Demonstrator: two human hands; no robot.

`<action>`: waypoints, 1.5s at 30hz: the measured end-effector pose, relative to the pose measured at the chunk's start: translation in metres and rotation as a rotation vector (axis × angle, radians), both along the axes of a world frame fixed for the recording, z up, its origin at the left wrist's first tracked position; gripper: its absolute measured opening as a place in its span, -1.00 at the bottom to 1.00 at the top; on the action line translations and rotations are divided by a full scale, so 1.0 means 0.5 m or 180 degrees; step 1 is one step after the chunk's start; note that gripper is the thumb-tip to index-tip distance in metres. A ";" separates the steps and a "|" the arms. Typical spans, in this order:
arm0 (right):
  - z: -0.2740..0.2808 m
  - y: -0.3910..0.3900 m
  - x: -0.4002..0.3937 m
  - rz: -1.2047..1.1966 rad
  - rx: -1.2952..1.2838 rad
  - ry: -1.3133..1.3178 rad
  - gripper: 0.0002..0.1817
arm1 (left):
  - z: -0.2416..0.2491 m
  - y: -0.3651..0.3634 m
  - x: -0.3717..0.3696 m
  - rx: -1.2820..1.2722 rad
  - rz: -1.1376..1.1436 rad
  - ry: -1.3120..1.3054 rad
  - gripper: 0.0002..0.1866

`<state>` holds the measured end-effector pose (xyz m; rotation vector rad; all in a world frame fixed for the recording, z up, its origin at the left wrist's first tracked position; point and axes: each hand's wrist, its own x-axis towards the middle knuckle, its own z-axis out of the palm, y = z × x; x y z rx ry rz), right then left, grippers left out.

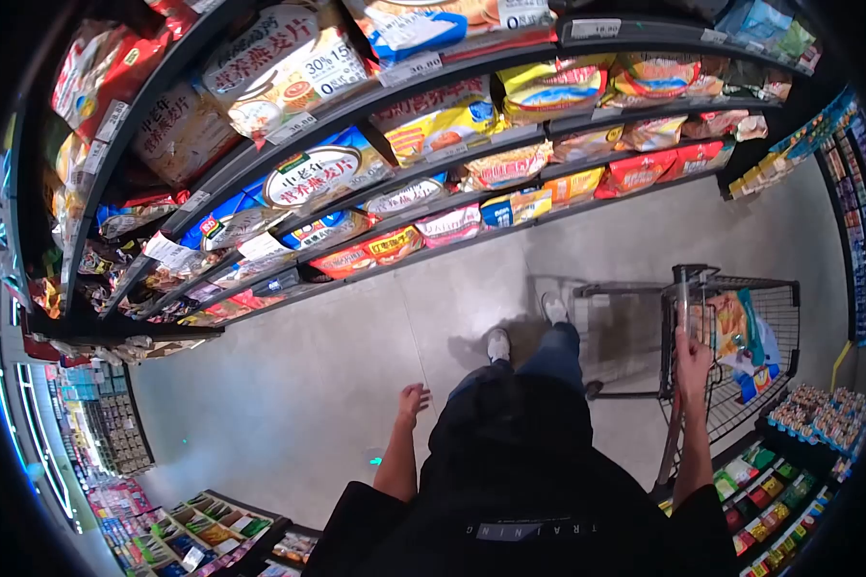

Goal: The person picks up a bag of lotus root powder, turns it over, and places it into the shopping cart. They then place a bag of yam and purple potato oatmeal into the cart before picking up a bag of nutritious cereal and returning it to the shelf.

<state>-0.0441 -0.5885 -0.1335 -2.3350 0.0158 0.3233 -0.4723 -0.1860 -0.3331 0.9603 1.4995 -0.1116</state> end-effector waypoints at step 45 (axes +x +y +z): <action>0.022 0.084 -0.175 -0.0059 0.0592 0.0248 -0.43 | -0.082 -0.075 -0.116 -0.0438 0.0355 -0.0101 -0.64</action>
